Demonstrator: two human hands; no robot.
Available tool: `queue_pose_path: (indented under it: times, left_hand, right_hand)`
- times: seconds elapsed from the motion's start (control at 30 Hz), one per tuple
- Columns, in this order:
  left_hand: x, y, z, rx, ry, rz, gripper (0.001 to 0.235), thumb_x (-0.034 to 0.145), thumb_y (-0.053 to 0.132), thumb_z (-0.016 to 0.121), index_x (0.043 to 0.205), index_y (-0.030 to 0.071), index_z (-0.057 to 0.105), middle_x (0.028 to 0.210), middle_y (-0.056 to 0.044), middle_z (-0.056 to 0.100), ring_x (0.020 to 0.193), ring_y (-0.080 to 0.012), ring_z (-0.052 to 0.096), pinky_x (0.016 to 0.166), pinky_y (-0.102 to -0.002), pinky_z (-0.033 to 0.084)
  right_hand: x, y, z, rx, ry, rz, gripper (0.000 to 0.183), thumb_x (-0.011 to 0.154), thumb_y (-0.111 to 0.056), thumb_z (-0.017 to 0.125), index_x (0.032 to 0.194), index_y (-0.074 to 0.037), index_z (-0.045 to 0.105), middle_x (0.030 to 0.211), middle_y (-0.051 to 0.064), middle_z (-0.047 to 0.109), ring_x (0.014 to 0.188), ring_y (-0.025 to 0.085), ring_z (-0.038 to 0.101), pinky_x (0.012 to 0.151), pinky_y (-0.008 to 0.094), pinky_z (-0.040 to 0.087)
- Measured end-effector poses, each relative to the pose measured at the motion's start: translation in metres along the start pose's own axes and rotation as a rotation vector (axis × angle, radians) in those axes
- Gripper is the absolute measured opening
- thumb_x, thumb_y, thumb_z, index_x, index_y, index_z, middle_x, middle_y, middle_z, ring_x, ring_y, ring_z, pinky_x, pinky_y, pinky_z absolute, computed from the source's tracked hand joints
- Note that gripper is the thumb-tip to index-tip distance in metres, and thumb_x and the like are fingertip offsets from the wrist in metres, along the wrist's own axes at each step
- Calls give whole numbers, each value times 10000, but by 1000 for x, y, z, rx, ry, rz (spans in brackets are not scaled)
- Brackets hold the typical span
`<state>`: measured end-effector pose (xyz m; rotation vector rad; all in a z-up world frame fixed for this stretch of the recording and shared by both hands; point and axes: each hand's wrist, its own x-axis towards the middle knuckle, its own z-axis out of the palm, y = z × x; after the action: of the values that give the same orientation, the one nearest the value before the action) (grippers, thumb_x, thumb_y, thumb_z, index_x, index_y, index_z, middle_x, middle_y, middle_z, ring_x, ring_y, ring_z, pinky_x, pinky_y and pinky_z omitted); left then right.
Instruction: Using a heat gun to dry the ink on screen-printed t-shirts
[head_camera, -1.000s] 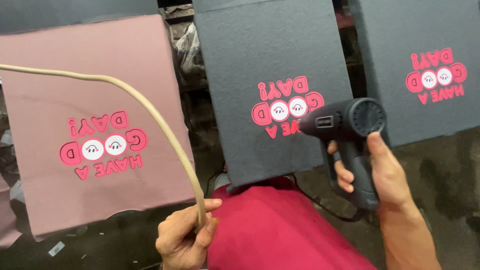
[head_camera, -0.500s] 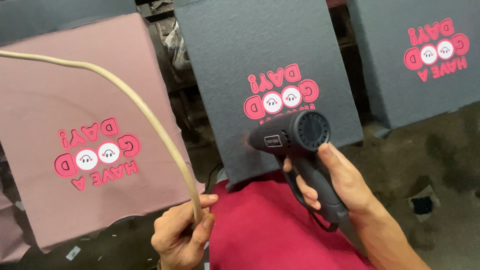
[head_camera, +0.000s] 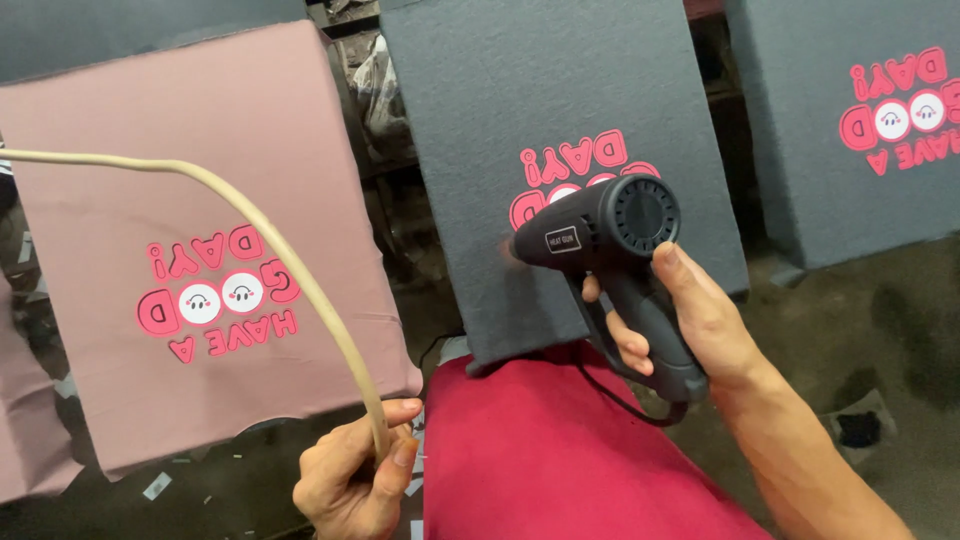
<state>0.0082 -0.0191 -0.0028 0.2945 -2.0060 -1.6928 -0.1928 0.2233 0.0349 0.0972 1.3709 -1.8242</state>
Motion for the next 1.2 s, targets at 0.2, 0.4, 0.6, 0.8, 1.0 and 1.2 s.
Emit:
queue_pose_path:
  times: [0.2,0.4,0.6,0.8,1.0,1.2]
  left_hand:
    - [0,1,-2,-34,54,-6,262,886,89,650,1045,-115,684,543,4,351,450,-99,368,463,-220,357]
    - [3,2,0,12,35,2,263,888,131,662,1009,-99,703,557,10,340,468,-101,342,475,-231,347]
    - [4,-2,-4,-43,35,20,258,901,93,647,1026,-131,677,563,5,342,467,-91,354,475,-223,347]
    - [8,-4,-2,-49,48,24,269,891,101,655,1008,-141,672,567,-1,343,485,-98,320,480,-230,323]
    - [10,-5,-5,-76,17,11,254,891,75,645,1022,-141,665,545,-1,347,444,-94,363,456,-219,346]
    - [13,-11,-2,-45,-66,11,257,923,99,636,1070,-108,670,569,-10,416,472,-106,423,481,-221,408]
  right_hand:
    - [27,-6,-6,-163,234,-204,536,951,-545,528,1309,-171,388,996,192,618,420,204,500,319,322,433]
    - [26,-16,10,60,-45,-14,609,987,-522,520,1212,43,525,1065,218,653,412,162,447,326,271,404]
    - [52,-22,10,-141,253,-153,557,924,-561,540,1319,-190,409,962,185,629,434,200,514,324,311,424]
    - [28,-25,-6,-14,-59,-10,767,937,-662,538,1076,90,600,547,119,475,359,169,421,342,276,379]
    - [22,-22,-31,-110,309,-201,516,978,-545,539,1319,-186,394,1012,195,631,454,208,493,349,322,419]
    - [5,-21,-28,-36,157,-179,700,985,-573,529,1185,97,561,1056,190,624,441,169,454,345,279,406]
